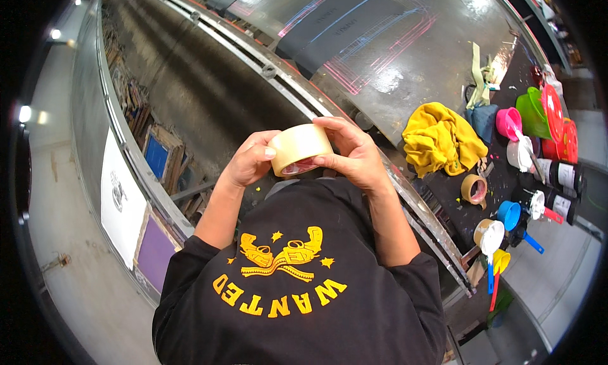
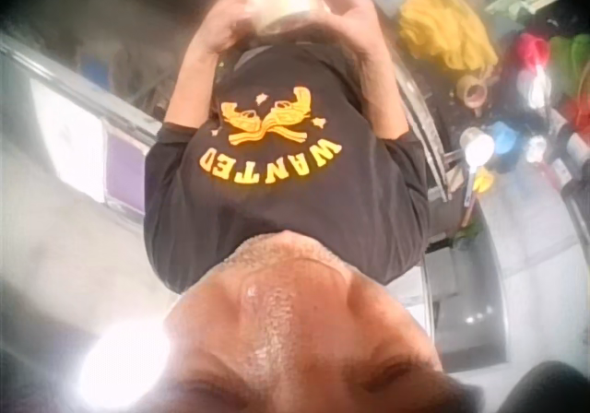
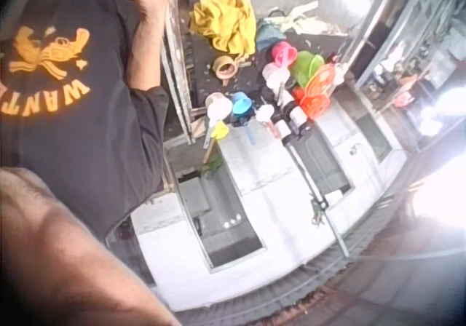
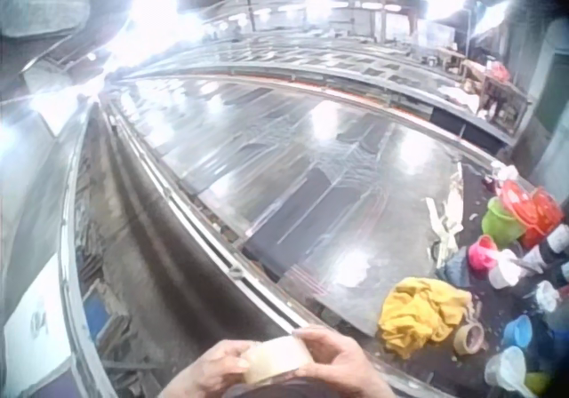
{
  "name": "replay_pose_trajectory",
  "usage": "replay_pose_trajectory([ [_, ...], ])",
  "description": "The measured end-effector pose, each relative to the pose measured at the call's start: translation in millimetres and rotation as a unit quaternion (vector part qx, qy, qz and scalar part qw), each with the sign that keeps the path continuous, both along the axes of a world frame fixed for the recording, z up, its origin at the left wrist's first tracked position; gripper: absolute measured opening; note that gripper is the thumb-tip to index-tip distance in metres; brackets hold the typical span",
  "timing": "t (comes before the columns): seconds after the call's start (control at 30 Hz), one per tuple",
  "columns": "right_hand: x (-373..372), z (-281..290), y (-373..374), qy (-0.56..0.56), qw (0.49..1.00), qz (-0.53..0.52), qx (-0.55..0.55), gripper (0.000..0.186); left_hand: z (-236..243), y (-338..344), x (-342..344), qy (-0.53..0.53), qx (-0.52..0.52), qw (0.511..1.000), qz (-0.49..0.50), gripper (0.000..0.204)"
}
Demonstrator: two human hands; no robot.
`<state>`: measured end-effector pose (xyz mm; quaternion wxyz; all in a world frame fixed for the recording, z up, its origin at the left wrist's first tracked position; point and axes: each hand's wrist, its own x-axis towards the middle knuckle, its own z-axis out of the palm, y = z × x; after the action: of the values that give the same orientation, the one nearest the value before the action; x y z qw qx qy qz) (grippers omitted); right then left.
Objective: The person wipes a purple screen-printing frame with a yellow cloth, then applies tape to its edges. The person places the frame over a white t-shirt on a printing table and aligns it.
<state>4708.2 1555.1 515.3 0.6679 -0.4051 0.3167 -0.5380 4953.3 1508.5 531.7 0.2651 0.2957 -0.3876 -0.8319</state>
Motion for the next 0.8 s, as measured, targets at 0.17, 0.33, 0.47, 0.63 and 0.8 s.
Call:
replay_pose_trajectory([
  [0.17, 10, 11, -8, 0.230, 0.966, -0.002, -0.115, 0.062, -2, 0, 15, -0.089, -0.009, 0.996, 0.019, 0.023],
  [0.33, 19, 15, -15, 0.266, 0.955, 0.034, -0.123, 0.063, -7, 8, 27, -0.083, -0.030, 0.994, 0.064, 0.021],
  [0.47, 22, -3, -17, 0.135, 0.989, 0.058, -0.026, 0.064, -2, 14, 30, -0.092, -0.059, 0.987, 0.116, 0.032],
  [0.63, 23, -12, -14, 0.095, 0.989, 0.104, 0.038, 0.067, 5, 8, 35, -0.253, -0.253, 0.929, 0.096, 0.030],
  [0.8, 44, 1, -11, 0.295, 0.950, 0.100, -0.019, 0.061, -11, 20, 37, -0.380, -0.191, 0.901, 0.085, 0.031],
])
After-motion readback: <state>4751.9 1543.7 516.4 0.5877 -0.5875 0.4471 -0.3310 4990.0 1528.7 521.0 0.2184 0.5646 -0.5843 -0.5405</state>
